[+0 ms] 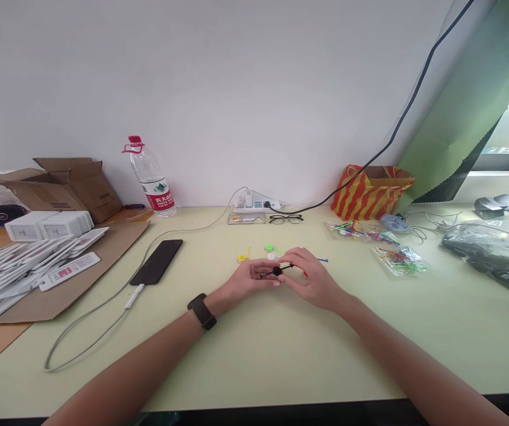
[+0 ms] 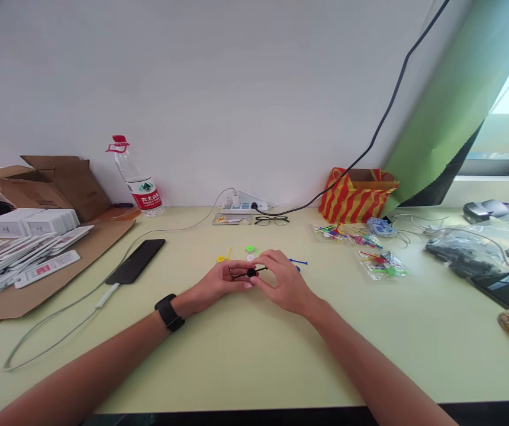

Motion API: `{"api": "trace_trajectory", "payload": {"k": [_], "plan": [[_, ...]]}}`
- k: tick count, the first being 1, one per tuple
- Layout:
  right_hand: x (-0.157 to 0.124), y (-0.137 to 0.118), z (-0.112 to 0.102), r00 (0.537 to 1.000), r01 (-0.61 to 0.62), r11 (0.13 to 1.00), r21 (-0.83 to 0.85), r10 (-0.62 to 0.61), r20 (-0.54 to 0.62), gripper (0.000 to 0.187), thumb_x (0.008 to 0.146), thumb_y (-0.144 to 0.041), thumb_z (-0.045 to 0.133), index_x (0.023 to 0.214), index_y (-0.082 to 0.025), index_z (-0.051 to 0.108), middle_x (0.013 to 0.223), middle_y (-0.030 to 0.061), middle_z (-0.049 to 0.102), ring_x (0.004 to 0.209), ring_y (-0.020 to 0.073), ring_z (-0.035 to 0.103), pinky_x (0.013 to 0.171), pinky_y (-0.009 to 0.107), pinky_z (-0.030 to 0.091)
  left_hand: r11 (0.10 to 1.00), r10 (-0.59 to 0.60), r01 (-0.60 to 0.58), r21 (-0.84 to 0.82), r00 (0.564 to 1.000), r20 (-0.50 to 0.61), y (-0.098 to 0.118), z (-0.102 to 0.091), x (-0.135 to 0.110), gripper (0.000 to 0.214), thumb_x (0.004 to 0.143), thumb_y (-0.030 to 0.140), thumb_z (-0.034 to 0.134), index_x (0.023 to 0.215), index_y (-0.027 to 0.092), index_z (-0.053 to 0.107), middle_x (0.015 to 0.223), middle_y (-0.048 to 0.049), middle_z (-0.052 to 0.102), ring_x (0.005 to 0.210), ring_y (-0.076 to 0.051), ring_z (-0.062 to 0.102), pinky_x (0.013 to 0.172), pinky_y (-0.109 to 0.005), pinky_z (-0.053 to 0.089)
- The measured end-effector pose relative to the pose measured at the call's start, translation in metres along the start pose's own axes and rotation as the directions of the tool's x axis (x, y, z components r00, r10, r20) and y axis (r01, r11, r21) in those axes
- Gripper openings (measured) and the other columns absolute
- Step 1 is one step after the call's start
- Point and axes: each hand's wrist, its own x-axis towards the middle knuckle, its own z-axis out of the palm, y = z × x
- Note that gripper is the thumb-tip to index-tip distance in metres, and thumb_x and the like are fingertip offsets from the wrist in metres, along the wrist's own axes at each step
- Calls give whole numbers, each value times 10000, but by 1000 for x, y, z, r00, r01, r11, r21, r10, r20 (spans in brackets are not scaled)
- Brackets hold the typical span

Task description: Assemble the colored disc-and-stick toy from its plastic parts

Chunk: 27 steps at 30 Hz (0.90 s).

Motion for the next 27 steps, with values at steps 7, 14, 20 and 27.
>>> {"api": "trace_trajectory", "payload": {"k": [7,14,20,27], "plan": [[-3,10,10,995,41,999,-1,-41,92,109,995,-201,609,1024,-264,693,998,47,722,934,229,638,850,406,521,986,40,-57,160,993,108,1,8,-2,394,893,359,793,1249,202,734,1285,-124,737,1219,-294,685,1093,-452,517],[5,22,-12,996,-81,995,-58,78,-44,110,1014,-249,556,1001,-243,666,977,63,699,931,236,632,827,389,496,797,298,-241,553,954,-14,1,2,-7,505,907,424,755,1375,264,656,1335,-94,704,1150,-271,674,1053,-464,542],[6,70,-45,936,-335,862,-379,259,-239,135,967,-271,524,915,-224,640,951,77,716,925,266,627,835,421,451,548,414,-256,796,910,8,-2,-14,-7,401,959,329,656,1358,282,658,1273,-95,693,1283,-310,560,1136,-525,445],[-8,97,-70,781,-603,497,-624,528,-334,151,881,-163,534,833,-211,669,923,114,734,1006,345,627,907,553,367,548,398,-261,795,917,26,-12,-18,-4,535,941,297,670,1467,275,568,1415,-102,632,1412,-337,441,1203,-544,374]]}}
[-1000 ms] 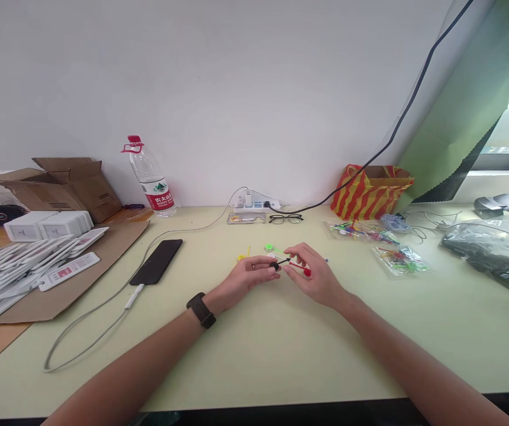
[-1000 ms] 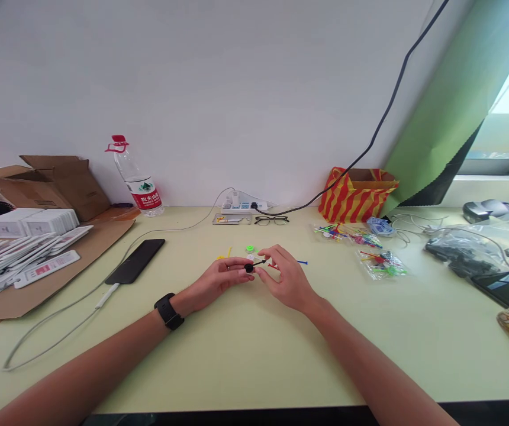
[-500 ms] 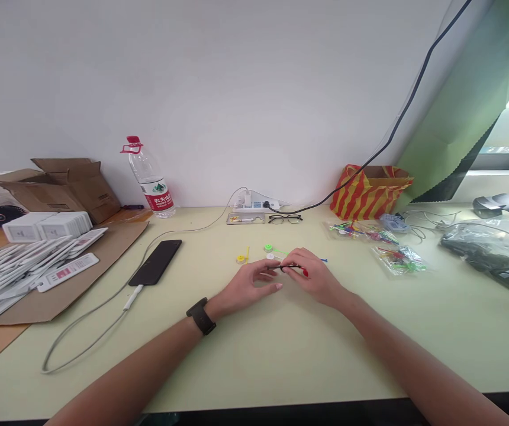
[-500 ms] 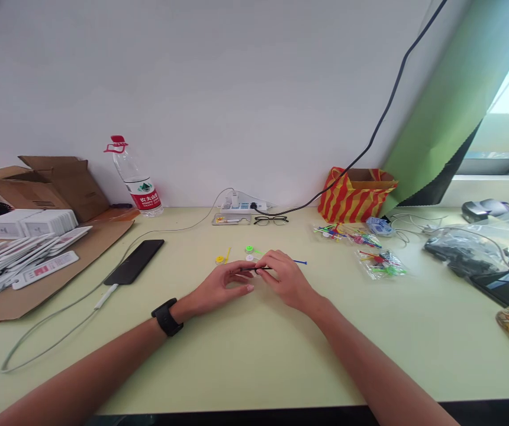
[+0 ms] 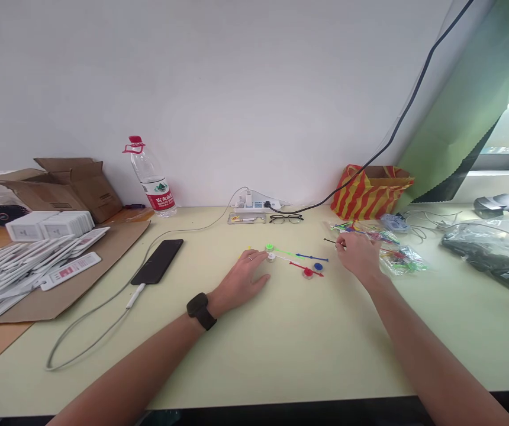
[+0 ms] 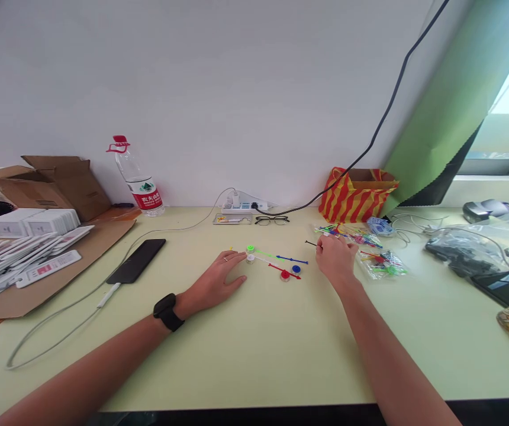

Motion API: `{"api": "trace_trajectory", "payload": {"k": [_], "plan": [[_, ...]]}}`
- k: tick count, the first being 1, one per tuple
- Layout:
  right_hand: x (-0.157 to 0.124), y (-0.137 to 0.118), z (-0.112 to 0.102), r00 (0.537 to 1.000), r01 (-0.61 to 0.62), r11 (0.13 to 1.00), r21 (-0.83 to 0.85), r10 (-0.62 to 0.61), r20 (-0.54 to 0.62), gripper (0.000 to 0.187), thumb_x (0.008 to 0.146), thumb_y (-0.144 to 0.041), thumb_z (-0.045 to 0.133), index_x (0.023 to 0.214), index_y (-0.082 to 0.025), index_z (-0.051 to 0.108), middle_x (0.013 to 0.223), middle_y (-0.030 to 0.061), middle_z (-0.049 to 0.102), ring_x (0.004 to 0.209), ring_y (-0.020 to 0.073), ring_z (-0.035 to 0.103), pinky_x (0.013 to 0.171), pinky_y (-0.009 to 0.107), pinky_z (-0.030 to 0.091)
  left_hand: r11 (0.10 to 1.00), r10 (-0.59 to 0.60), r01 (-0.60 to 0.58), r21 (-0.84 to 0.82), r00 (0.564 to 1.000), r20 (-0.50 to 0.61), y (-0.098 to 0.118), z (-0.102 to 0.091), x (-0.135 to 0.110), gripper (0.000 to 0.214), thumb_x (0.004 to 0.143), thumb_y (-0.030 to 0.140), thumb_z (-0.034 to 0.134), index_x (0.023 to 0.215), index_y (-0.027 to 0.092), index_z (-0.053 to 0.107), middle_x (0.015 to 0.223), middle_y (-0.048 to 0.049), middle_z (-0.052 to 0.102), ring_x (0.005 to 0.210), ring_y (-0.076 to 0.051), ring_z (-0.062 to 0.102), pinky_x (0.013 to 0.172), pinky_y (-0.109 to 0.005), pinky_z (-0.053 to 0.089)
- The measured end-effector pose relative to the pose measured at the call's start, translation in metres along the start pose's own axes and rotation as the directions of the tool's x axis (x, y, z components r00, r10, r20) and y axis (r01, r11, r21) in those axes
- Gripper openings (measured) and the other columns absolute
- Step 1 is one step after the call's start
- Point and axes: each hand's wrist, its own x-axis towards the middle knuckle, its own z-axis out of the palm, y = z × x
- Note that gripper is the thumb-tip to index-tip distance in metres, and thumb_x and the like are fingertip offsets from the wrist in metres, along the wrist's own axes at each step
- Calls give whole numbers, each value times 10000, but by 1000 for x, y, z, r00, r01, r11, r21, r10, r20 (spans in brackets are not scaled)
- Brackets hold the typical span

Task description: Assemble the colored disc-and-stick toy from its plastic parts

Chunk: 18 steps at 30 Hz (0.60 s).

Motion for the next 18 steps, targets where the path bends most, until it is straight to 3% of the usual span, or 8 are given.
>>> {"api": "trace_trajectory", "payload": {"k": [3,6,8,10,12,14,16,18], "plan": [[-1,8,-1,997,-55,998,-41,57,46,155,866,-151,558,790,-200,684,833,128,713,927,349,638,898,589,368,1000,10,-9,-30,999,42,2,2,-1,539,975,291,621,1507,279,536,1510,-89,576,1462,-333,400,1223,-553,345],[1,9,-1,999,-43,998,-49,44,9,122,867,-172,585,853,-196,704,963,151,730,1019,378,623,925,610,373,999,19,-16,-27,994,107,3,2,-1,522,1014,271,545,1535,270,509,1569,-83,527,1493,-328,370,1225,-568,334],[1,3,-1,999,36,999,5,-35,-34,134,889,-202,587,935,-200,713,1070,150,729,1096,379,601,954,590,396,1000,27,-26,-12,992,122,5,2,-1,510,1021,260,529,1530,258,516,1548,-98,545,1472,-325,401,1213,-561,354],[-2,-11,0,980,199,969,145,-191,-62,163,925,-235,571,997,-205,715,1086,131,731,1093,345,609,965,536,439,999,43,-42,-11,992,118,9,1,-1,489,1011,265,556,1500,258,550,1474,-115,598,1412,-319,473,1184,-535,397],[-11,-29,2,918,393,866,310,-390,-74,194,965,-259,547,1048,-216,717,1085,110,736,1087,310,618,967,485,476,997,74,-68,-46,988,133,14,1,-1,443,1002,278,590,1444,275,600,1380,-112,654,1316,-299,563,1130,-492,457],[-23,-48,3,821,537,744,398,-569,-45,245,999,-256,519,1151,-230,709,1156,99,732,1144,295,599,987,468,485,991,106,-92,-92,983,153,20,2,-2,391,999,287,608,1389,294,638,1308,-93,690,1229,-273,623,1074,-448,501],[-36,-63,4,742,604,678,419,-670,13,299,1031,-230,473,1243,-244,682,1242,90,713,1210,284,563,1006,466,481,987,125,-108,-119,982,144,24,3,-2,387,993,291,627,1379,300,643,1305,-86,694,1227,-266,627,1071,-434,505],[-45,-72,4,713,626,670,399,-699,54,327,1043,-211,450,1292,-251,659,1300,94,688,1257,286,526,1011,476,476,986,135,-120,-120,983,124,26,6,-2,432,983,295,645,1414,302,620,1358,-91,669,1290,-274,591,1110,-443,482]]}}
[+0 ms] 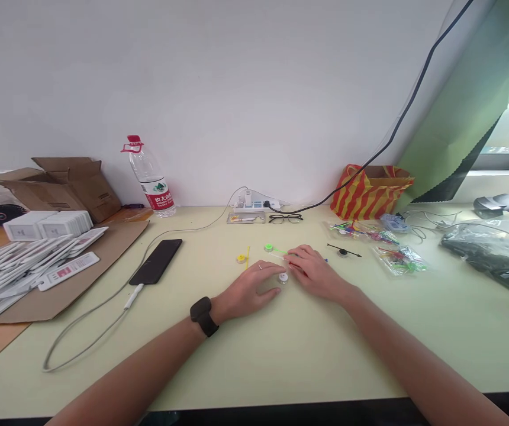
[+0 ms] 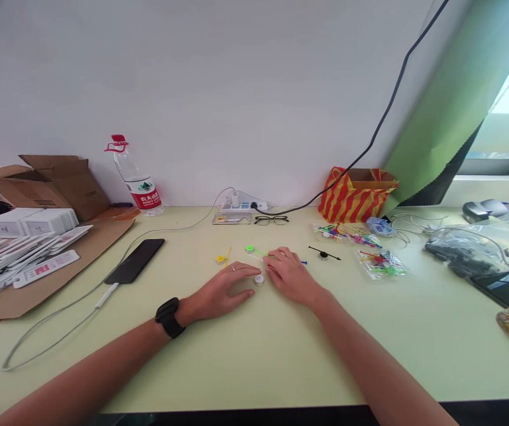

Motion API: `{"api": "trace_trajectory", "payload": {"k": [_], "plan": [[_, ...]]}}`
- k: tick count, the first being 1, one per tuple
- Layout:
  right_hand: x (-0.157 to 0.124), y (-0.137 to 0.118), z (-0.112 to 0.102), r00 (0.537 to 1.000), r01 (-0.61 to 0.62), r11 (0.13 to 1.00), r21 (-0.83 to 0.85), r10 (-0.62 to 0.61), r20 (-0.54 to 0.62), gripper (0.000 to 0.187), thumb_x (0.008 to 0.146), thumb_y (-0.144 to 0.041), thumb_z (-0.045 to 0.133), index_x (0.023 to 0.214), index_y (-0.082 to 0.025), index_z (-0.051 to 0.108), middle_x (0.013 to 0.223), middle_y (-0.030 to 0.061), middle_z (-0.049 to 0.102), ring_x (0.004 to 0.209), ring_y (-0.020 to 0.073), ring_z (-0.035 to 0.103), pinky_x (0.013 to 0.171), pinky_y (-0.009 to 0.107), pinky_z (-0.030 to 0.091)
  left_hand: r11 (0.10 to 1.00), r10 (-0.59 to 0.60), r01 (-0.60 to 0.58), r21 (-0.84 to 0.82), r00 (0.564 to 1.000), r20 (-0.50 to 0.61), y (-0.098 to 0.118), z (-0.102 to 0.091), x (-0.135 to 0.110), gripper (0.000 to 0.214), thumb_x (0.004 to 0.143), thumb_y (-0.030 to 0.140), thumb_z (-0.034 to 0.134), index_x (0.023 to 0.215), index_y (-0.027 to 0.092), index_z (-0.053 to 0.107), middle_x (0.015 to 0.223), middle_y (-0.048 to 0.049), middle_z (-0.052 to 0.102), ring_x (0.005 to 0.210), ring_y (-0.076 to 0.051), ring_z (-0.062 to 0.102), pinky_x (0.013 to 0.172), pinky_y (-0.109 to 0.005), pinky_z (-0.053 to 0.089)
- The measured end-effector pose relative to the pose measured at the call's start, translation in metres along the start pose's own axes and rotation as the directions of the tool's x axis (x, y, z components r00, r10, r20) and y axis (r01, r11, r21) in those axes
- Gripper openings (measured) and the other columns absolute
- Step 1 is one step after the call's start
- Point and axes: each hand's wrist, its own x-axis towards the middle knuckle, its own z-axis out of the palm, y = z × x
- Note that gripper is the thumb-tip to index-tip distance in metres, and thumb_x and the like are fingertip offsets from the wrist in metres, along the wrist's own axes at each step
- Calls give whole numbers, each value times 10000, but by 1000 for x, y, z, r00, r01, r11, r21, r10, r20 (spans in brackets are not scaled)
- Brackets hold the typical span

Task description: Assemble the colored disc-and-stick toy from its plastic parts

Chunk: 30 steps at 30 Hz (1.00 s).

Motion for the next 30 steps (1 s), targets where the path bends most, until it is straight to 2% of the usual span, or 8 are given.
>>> {"api": "trace_trajectory", "payload": {"k": [3,6,12,15,20,26,28,30], "plan": [[1,-6,3,1000,-19,999,-46,20,7,299,1042,-206,464,1259,-248,665,1301,102,678,1266,294,507,998,486,467,1000,11,-11,12,1000,23,-1,2,1,458,982,300,650,1438,307,609,1402,-93,647,1328,-285,560,1128,-462,471],[3,-5,5,998,-53,997,-58,52,-23,214,1034,-201,500,1124,-246,689,1222,89,699,1213,284,531,961,463,463,1000,19,-19,16,999,40,-2,2,2,381,985,294,647,1365,306,664,1377,-90,666,1309,-284,567,1110,-460,483],[8,-6,9,990,-106,994,-8,105,-90,160,1002,-131,528,962,-233,645,1085,57,724,1107,261,570,925,432,447,1000,3,-3,13,1000,-12,-2,4,4,359,1004,334,625,1358,289,662,1325,-104,687,1263,-295,590,1070,-468,505],[8,-7,9,988,-116,993,10,117,-101,171,1016,-155,505,981,-236,651,1068,62,726,1089,263,573,917,434,449,1000,-4,4,17,1000,3,-4,4,3,270,1005,344,622,1250,291,721,1311,-102,688,1254,-294,589,1059,-466,507],[7,-4,10,993,-95,995,-7,94,-69,265,1029,-184,495,1213,-248,674,1191,91,707,1154,285,543,930,449,457,1000,-6,6,17,1000,-8,-4,5,3,202,981,341,658,1154,283,745,1272,-99,701,1235,-287,599,1050,-457,504],[9,-3,13,997,-66,996,-66,62,-52,234,1037,-189,511,980,-258,727,1172,76,705,1155,275,547,954,449,439,998,-8,5,-58,999,-44,5,3,4,134,977,274,641,1071,257,734,1147,-79,745,1124,-254,665,993,-403,522],[10,-3,14,997,-63,996,-65,59,-57,216,1031,-185,523,1003,-259,724,1173,78,710,1153,277,548,955,453,435,997,-23,19,-75,998,-51,8,1,4,150,975,264,635,1094,257,726,1137,-70,749,1073,-242,678,968,-389,528],[10,-2,15,997,-51,997,-59,47,-59,214,1027,-179,527,1044,-266,722,1177,79,712,1154,280,544,952,454,430,998,-17,16,-54,999,-27,11,0,4,268,955,264,660,1221,269,698,1190,-72,736,1098,-253,662,981,-400,523]]}}
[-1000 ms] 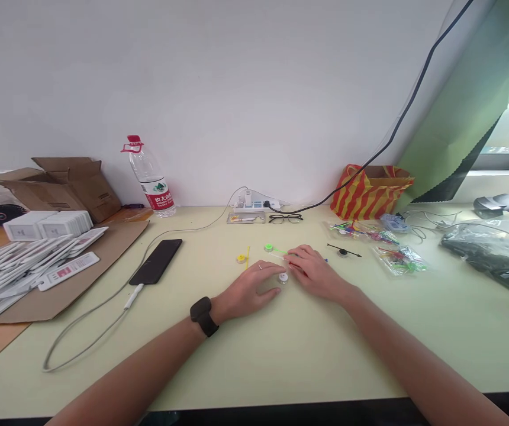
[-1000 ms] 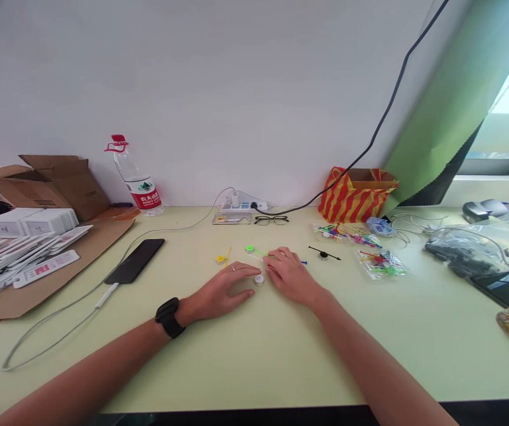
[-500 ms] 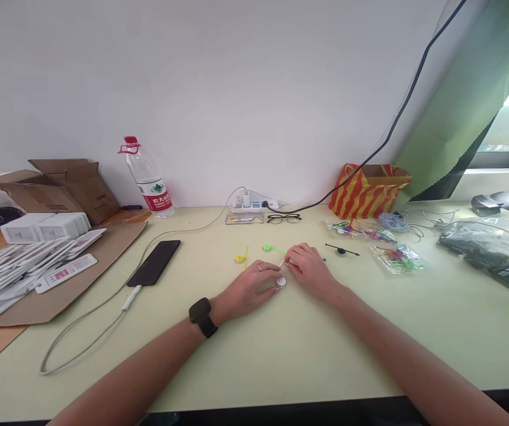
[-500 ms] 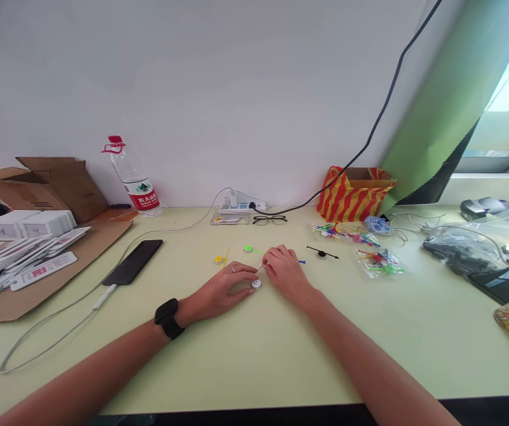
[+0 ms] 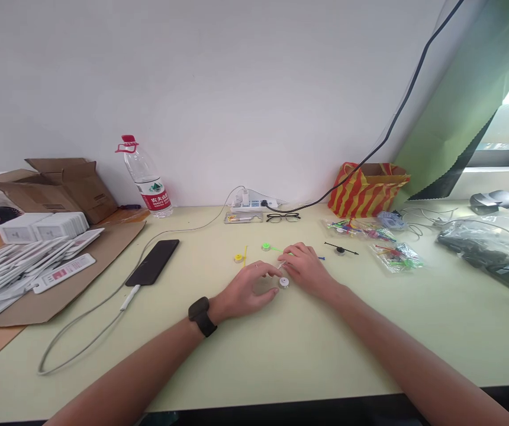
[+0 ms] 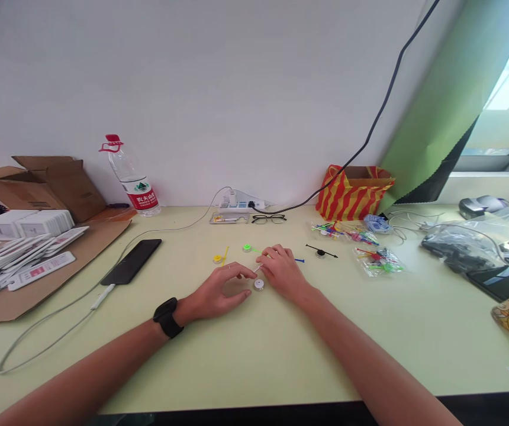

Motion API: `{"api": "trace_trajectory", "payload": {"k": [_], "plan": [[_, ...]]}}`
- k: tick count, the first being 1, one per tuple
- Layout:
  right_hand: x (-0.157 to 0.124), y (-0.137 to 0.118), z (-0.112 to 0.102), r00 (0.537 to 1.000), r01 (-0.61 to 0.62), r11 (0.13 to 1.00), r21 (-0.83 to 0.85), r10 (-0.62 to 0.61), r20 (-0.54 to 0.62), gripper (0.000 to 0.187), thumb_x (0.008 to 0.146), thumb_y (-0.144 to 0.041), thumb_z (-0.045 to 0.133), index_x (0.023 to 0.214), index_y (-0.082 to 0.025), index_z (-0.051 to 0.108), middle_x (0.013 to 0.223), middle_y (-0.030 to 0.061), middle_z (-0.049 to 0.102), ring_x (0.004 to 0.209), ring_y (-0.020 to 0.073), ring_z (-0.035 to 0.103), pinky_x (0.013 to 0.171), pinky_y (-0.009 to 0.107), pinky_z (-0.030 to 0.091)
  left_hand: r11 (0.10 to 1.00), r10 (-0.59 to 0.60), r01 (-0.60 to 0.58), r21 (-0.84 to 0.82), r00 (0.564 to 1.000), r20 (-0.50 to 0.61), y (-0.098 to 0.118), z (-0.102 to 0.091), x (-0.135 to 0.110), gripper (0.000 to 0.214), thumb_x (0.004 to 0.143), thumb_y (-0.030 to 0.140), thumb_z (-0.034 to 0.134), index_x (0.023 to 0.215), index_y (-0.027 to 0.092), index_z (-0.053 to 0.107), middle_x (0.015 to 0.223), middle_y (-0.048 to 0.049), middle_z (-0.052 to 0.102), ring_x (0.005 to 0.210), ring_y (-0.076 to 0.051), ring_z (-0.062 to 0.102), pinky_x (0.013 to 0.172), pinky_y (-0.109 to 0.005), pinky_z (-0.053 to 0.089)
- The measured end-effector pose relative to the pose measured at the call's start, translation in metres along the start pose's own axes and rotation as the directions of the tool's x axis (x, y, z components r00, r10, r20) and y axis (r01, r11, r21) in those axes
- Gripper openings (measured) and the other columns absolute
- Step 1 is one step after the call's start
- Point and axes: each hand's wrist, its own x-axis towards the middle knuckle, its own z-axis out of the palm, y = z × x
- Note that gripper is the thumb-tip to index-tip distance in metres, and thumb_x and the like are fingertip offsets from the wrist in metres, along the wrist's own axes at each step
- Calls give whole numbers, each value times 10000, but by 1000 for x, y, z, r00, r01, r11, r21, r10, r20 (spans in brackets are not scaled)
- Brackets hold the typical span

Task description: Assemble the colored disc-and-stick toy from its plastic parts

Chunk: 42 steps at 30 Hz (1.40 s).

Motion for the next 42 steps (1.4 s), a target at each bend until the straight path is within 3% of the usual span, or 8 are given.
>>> {"api": "trace_trajectory", "payload": {"k": [4,12,15,20,24,28,36,42], "plan": [[0,-2,-1,1000,25,1000,13,-25,-3,219,1031,-174,516,968,-258,708,1156,68,717,1148,270,541,955,448,415,995,43,-50,90,996,78,1,1,2,433,929,279,698,1360,304,657,1338,-82,680,1229,-301,586,1057,-454,487],[1,-9,-14,979,24,991,134,4,-205,182,1049,-171,426,983,-236,582,1023,67,711,1071,253,588,976,436,416,988,92,-99,120,994,61,-4,5,2,134,959,307,673,1055,252,750,1199,-98,729,1141,-279,597,955,-430,528],[0,-11,-20,971,-36,966,254,95,-221,157,1057,-217,399,981,-236,534,950,62,663,933,242,586,869,409,450,999,11,-13,35,998,57,-4,4,0,126,953,309,687,1046,230,719,1146,-87,731,1091,-244,627,927,-389,545],[-3,-18,-24,947,-211,797,566,309,-83,144,1072,-320,374,993,-251,472,828,-5,535,675,177,484,623,322,400,958,-183,187,-218,982,42,-10,4,1,213,913,356,744,1048,195,711,1007,-60,725,865,-175,669,836,-329,577],[-5,-24,-27,923,-307,637,707,380,59,171,1054,-410,449,996,-253,483,774,-37,471,642,151,424,575,287,359,885,-281,269,-379,959,23,-15,5,3,286,836,378,826,1007,161,752,1023,-86,744,896,-194,702,874,-342,590],[-6,-27,-30,920,-287,525,801,384,78,211,1025,-458,532,1014,-250,503,808,-34,504,660,138,444,606,281,411,802,-365,334,-496,930,36,-20,5,4,326,778,372,882,986,149,766,980,-92,772,919,-217,735,896,-356,602],[-6,-34,-34,977,-137,649,748,214,-7,203,999,-374,590,1029,-229,729,1010,73,662,881,198,639,777,353,548,699,-404,363,-616,911,78,-22,-1,5,484,725,333,931,1145,164,761,1139,-127,786,1087,-293,749,1017,-446,580],[-10,-41,-28,990,-111,671,733,138,24,168,974,-254,602,1102,-255,711,1033,51,749,950,204,704,825,347,588,739,-333,321,-592,938,94,-18,-2,5,395,820,359,863,1153,170,766,1203,-130,773,1163,-312,726,1048,-446,563]]}}
